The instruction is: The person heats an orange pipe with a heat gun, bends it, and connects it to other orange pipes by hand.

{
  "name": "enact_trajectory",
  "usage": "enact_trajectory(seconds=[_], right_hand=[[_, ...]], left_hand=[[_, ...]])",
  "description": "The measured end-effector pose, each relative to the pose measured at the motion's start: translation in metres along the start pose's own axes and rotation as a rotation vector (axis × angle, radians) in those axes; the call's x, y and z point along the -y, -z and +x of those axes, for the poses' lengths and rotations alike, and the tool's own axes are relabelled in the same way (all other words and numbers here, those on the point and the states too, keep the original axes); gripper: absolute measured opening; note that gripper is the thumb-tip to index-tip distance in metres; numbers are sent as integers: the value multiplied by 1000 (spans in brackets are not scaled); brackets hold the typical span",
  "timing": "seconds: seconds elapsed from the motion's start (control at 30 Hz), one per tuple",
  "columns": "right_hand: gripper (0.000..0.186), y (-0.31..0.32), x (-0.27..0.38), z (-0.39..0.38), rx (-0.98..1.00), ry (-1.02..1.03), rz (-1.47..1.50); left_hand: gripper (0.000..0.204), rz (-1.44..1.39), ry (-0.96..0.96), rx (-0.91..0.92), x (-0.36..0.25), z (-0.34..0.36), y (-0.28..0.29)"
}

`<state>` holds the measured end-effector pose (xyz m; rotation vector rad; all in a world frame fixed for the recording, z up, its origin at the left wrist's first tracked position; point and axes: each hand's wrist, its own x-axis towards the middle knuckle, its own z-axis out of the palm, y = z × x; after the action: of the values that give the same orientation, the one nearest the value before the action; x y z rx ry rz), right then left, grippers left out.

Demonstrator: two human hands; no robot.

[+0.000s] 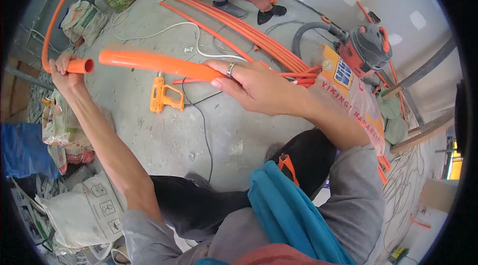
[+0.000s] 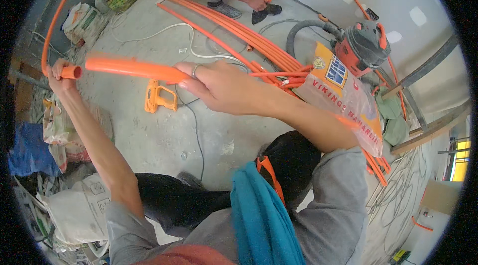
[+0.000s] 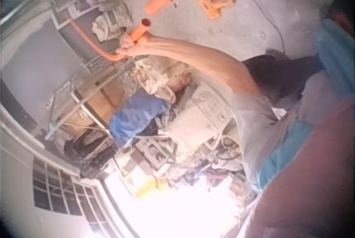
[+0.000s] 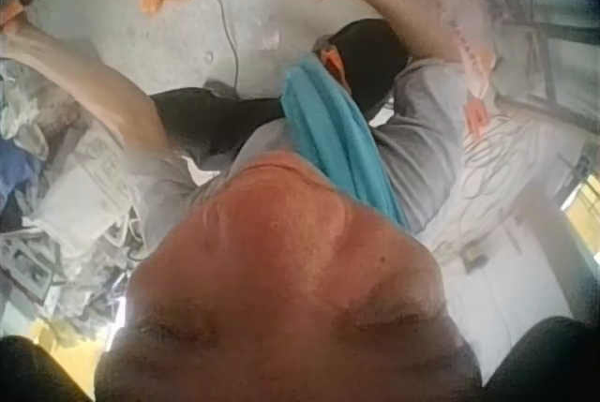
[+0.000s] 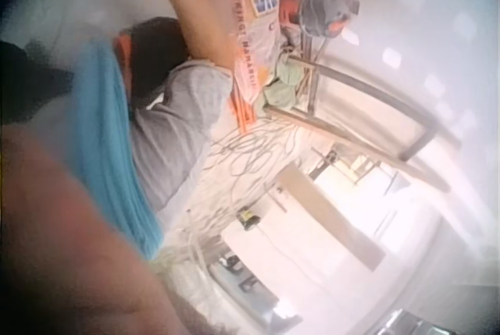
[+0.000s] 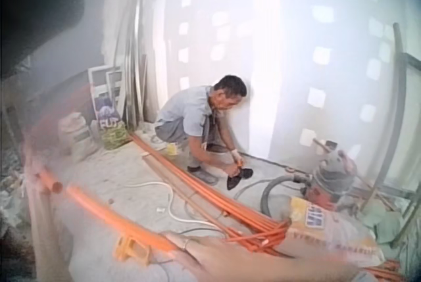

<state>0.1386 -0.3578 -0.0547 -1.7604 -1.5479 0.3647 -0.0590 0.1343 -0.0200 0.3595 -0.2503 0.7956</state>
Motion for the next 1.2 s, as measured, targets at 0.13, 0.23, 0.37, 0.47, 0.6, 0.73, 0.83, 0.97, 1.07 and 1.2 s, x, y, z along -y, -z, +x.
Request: enact_trajectory(seconds=[0.13, 0.23, 0.37, 0.47, 0.6, 0.73, 0.83, 0.97, 1.07, 1.2], right_hand=[[46, -20, -5, 7, 71, 1, -172], [45, -52, -23, 14, -93, 183, -276], [45, -47, -25, 3, -111, 40, -308], [45, -52, -12, 12, -142, 86, -286], [46, -55, -14, 21, -156, 188, -328], [47, -52, -7, 25, -155, 132, -341], [48, -53, -13, 30, -183, 164, -347], [50, -48, -13, 34, -200, 146, -384], [50, -47, -16, 37, -206, 171, -384], [49, -47, -20, 38, -210, 163, -407]], left_hand=[[49, -45, 76, 138, -3, 0, -4], [40, 130, 62, 235, -32, -17, 10], [33, 96, -45, 236, 31, -7, -6], [39, 76, -81, 140, 13, -13, -1], [41, 31, -131, 113, 10, -21, 1], [40, 72, -153, 42, 25, -20, 4], [39, 128, -248, -73, 44, -27, -8], [39, 73, -189, -32, 44, -20, -2], [38, 80, -185, -72, 50, -18, -1], [39, 53, -186, -70, 54, -15, -1]])
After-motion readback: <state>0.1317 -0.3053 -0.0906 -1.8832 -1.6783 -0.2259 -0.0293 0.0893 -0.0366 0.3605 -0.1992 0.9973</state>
